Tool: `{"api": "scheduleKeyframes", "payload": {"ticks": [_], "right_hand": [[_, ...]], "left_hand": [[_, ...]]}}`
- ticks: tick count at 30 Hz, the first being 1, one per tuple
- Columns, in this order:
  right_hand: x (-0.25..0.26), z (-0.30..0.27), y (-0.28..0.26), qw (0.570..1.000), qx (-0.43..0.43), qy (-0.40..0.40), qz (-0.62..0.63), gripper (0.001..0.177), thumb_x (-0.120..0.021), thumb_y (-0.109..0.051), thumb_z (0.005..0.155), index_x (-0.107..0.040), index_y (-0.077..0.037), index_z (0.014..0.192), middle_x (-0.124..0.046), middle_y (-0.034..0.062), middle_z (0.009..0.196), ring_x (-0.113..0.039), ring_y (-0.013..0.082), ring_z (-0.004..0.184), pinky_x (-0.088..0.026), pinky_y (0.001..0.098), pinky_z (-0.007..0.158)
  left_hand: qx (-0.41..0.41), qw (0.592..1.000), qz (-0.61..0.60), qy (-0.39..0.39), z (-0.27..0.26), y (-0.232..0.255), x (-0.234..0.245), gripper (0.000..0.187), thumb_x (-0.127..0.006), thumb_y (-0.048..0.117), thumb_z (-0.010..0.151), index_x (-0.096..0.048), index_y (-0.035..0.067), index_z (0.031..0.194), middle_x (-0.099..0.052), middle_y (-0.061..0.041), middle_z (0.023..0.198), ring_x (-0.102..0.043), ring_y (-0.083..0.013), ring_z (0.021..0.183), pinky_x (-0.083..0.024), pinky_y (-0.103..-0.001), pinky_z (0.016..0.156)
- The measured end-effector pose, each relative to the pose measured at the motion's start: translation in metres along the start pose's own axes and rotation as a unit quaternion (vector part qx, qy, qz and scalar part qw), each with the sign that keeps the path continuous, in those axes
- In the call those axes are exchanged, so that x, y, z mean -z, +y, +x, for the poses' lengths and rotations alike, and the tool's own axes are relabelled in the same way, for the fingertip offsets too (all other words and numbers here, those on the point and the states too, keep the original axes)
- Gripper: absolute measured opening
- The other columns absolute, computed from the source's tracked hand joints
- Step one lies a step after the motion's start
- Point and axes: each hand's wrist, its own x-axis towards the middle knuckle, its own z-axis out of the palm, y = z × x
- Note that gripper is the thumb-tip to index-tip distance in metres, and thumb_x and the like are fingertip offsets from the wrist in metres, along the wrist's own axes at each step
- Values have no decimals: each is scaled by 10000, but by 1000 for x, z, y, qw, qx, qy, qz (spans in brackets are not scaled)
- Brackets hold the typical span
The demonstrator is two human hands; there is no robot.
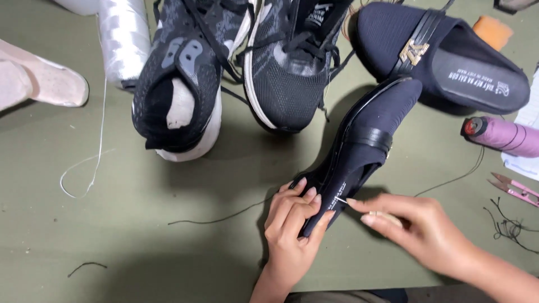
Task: The person is sewing the sole of a dark blue slip-on shoe using a wooden-handled awl and black thread. They repeatedly pierce the shoe's material and pull the thread through to stitch the sole, working on a green table with other shoes and tools nearby.
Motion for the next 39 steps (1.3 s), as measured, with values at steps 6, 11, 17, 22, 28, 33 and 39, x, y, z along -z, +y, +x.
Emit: {"api": "scheduleKeyframes", "payload": {"ticks": [6, 11, 17, 22, 28, 33, 39], "right_hand": [[2, 6, -10, 703, -511, -58, 491, 356, -614, -194, 991, -814, -3, 1215, -457, 169, 609, -224, 143, 336, -78, 266, 281], [-1, -1, -33, 835, 171, 88, -515, 506, -570, 58, 937, -714, -208, 1342, -479, -42, 710, -395, 113, 473, -332, 244, 417], [3, 4, 3, 913, -269, -61, 300, 364, -669, -192, 935, -862, -155, 1241, -575, 41, 608, -469, 121, 424, -425, 250, 453], [-4, -1, 12, 981, -110, -24, 159, 348, -638, -221, 955, -770, -150, 1268, -572, 14, 696, -509, 108, 508, -410, 247, 464], [-32, -17, 23, 935, 153, 170, -270, 274, -671, -100, 981, -721, -150, 1245, -455, -5, 744, -411, 120, 534, -337, 260, 437], [-62, -37, 52, 958, 134, 180, -177, 294, -727, -155, 948, -709, -127, 1240, -491, 18, 778, -487, 125, 611, -416, 241, 527], [-68, -42, 56, 961, 121, 185, -164, 304, -709, -181, 959, -699, -120, 1257, -604, 21, 865, -521, 126, 619, -393, 258, 503]], "left_hand": [[-8, 1000, 15, 23, -2, -2, -2, 158, -784, 73, 887, -646, -4, 895, -670, -139, 900, -743, -396, 996, -607, -521, 955], [-13, 999, 30, 22, -1, -2, -3, 169, -808, 76, 868, -655, 8, 892, -695, -126, 939, -743, -382, 1018, -607, -505, 952], [-16, 999, 34, 16, -5, -2, -4, 177, -824, 59, 858, -655, 12, 880, -679, -117, 933, -743, -388, 1013, -603, -514, 960], [-31, 998, 46, 17, -4, -2, -7, 171, -824, 44, 853, -659, 4, 873, -685, -120, 912, -747, -374, 1006, -606, -512, 948], [-66, 996, 54, -10, -4, -2, -8, 145, -814, 42, 874, -685, 4, 929, -695, -107, 950, -707, -359, 1021, -598, -545, 953], [-101, 991, 91, -18, -15, -8, -13, 105, -760, -54, 895, -700, 27, 868, -690, -72, 954, -706, -339, 1004, -576, -588, 977], [-107, 990, 89, -27, -16, -9, -15, 100, -749, -46, 909, -690, 21, 865, -687, -78, 965, -697, -337, 1030, -558, -595, 1008]]}}
